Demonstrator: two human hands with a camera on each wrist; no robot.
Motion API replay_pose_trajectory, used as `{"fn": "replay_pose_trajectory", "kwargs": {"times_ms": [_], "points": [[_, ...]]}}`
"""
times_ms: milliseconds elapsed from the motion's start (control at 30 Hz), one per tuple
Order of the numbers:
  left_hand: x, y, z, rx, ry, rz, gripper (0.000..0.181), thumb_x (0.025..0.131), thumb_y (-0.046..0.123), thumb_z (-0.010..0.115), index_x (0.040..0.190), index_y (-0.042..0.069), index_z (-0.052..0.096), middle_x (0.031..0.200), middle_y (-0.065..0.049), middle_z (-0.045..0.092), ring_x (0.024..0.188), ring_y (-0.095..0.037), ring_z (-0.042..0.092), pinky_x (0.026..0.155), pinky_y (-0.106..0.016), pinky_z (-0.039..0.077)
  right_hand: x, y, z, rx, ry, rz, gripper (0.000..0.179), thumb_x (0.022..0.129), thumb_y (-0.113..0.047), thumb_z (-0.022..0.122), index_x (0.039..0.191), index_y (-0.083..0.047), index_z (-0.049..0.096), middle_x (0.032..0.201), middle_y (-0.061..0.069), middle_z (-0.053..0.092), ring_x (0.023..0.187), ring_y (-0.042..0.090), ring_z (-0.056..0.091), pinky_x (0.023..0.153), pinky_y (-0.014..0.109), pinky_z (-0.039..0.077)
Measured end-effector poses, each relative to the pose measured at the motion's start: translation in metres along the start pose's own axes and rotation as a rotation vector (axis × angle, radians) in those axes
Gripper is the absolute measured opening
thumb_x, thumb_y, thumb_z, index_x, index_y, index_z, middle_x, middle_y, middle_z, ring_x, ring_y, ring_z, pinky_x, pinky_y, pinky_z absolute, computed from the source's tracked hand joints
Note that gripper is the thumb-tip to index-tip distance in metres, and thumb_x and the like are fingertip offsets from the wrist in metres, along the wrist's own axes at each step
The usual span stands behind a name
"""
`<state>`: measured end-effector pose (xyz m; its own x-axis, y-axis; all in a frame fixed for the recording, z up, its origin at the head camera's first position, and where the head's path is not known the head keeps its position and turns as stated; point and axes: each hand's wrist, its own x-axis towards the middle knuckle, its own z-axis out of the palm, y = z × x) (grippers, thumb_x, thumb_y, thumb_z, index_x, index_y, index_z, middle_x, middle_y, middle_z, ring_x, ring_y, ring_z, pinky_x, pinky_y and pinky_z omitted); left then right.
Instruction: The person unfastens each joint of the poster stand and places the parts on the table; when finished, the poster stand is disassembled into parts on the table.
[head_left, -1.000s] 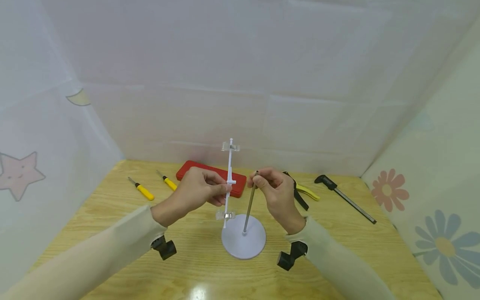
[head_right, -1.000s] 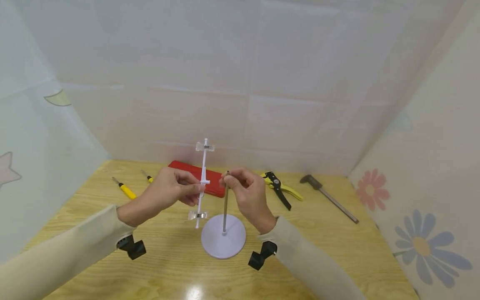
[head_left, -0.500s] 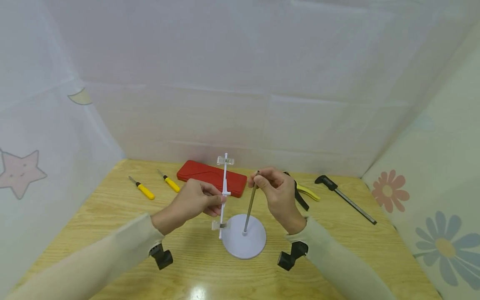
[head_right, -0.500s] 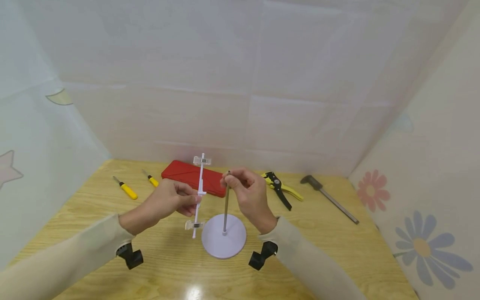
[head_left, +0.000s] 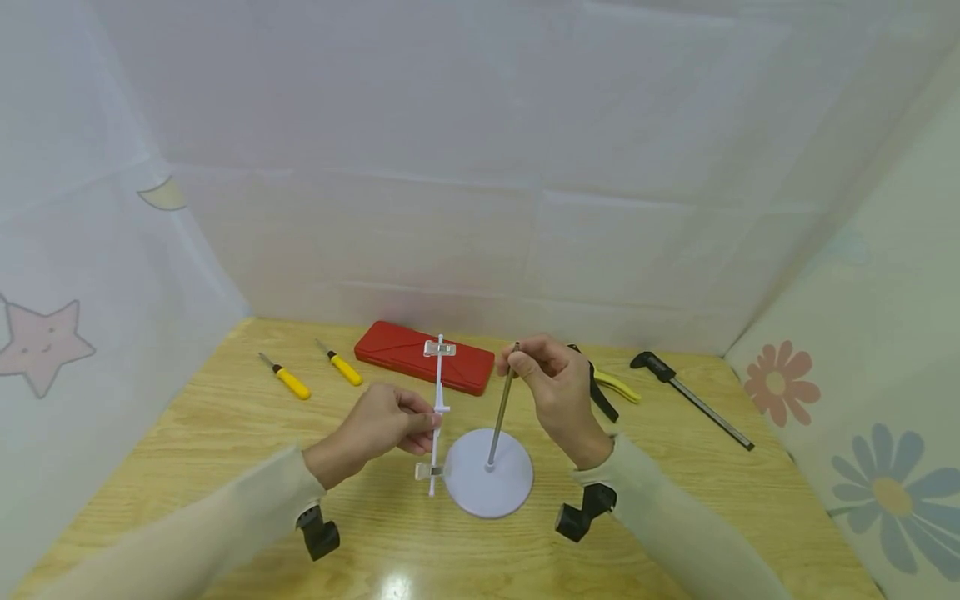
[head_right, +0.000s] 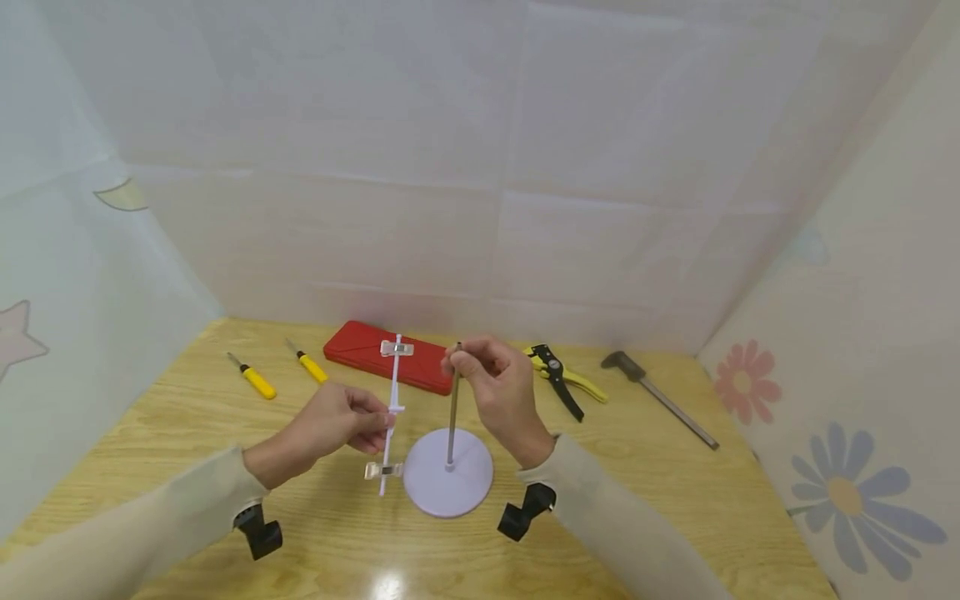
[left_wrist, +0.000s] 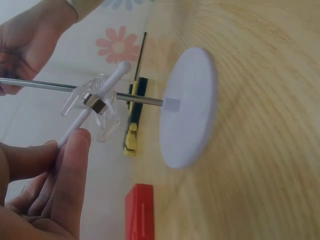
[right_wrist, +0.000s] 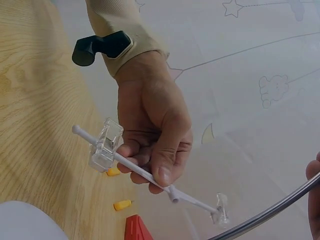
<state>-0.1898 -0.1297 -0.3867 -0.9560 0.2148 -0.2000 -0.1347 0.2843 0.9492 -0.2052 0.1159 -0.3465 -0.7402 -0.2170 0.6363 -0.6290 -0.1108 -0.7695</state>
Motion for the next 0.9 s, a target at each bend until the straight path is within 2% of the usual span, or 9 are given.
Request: {"fn": "replay_pose_trajectory", "kwargs": {"times_ms": [167,267,500,633,733,800,900], "points": [[-0.001,-0.020,0.001,-0.010,-0.003,-0.033,0.020,0.091,0.011,0.074,0.101,-0.006,0.072,0.078,-0.010,0.075,0.063,-0.015,0.071,0.065,-0.036,0.063,-0.001,0.000,0.001,-0.006,-0.002,-0.002,0.027,0.099,-0.016,0.065,0.097,0.011,0.065,0.087,0.024,0.070,0.082,0.008,0.072,0.076,0.023,0.058],[-0.002,-0.028,0.002,-0.016,-0.008,-0.046,0.022,0.092,0.011,0.073,0.103,-0.008,0.072,0.077,-0.010,0.074,0.063,-0.014,0.071,0.065,-0.035,0.063,-0.001,0.001,0.001,-0.013,-0.005,-0.012,0.026,0.099,-0.015,0.064,0.097,0.010,0.065,0.087,0.032,0.067,0.082,0.007,0.072,0.076,0.024,0.058],[-0.004,-0.040,0.004,-0.042,-0.008,-0.086,0.022,0.093,0.009,0.070,0.104,-0.010,0.070,0.077,-0.009,0.073,0.062,-0.013,0.070,0.064,-0.032,0.062,-0.001,0.001,0.000,-0.002,-0.001,-0.011,0.027,0.099,-0.016,0.065,0.096,0.011,0.065,0.086,0.028,0.069,0.082,0.009,0.072,0.077,0.024,0.058],[-0.004,-0.046,0.004,-0.028,-0.008,-0.114,0.019,0.092,0.008,0.069,0.102,-0.009,0.071,0.076,-0.009,0.073,0.062,-0.013,0.071,0.064,-0.033,0.062,-0.001,0.001,0.000,0.004,-0.001,-0.001,0.028,0.099,-0.016,0.065,0.096,0.011,0.064,0.087,0.010,0.074,0.082,0.009,0.072,0.077,0.024,0.059],[-0.004,-0.051,0.005,-0.013,-0.009,-0.129,0.017,0.092,0.006,0.068,0.100,-0.008,0.073,0.076,-0.010,0.073,0.061,-0.014,0.071,0.063,-0.034,0.062,0.000,0.001,0.000,0.002,0.000,0.003,0.027,0.099,-0.016,0.065,0.096,0.011,0.065,0.088,-0.001,0.074,0.082,0.014,0.072,0.077,0.024,0.059],[-0.005,-0.054,0.005,-0.006,-0.011,-0.137,0.016,0.092,0.005,0.067,0.100,-0.007,0.074,0.076,-0.010,0.073,0.061,-0.013,0.070,0.063,-0.034,0.062,0.000,0.001,-0.001,-0.001,0.000,0.004,0.027,0.099,-0.016,0.065,0.096,0.011,0.065,0.088,0.000,0.074,0.082,0.015,0.072,0.077,0.024,0.059],[-0.005,-0.058,0.006,-0.002,-0.019,-0.143,0.016,0.091,0.005,0.067,0.100,-0.007,0.074,0.075,-0.010,0.074,0.060,-0.013,0.070,0.061,-0.033,0.062,0.000,0.000,-0.001,-0.002,0.000,0.002,0.027,0.099,-0.016,0.065,0.096,0.011,0.065,0.087,0.009,0.074,0.082,0.013,0.072,0.077,0.024,0.059]]}}
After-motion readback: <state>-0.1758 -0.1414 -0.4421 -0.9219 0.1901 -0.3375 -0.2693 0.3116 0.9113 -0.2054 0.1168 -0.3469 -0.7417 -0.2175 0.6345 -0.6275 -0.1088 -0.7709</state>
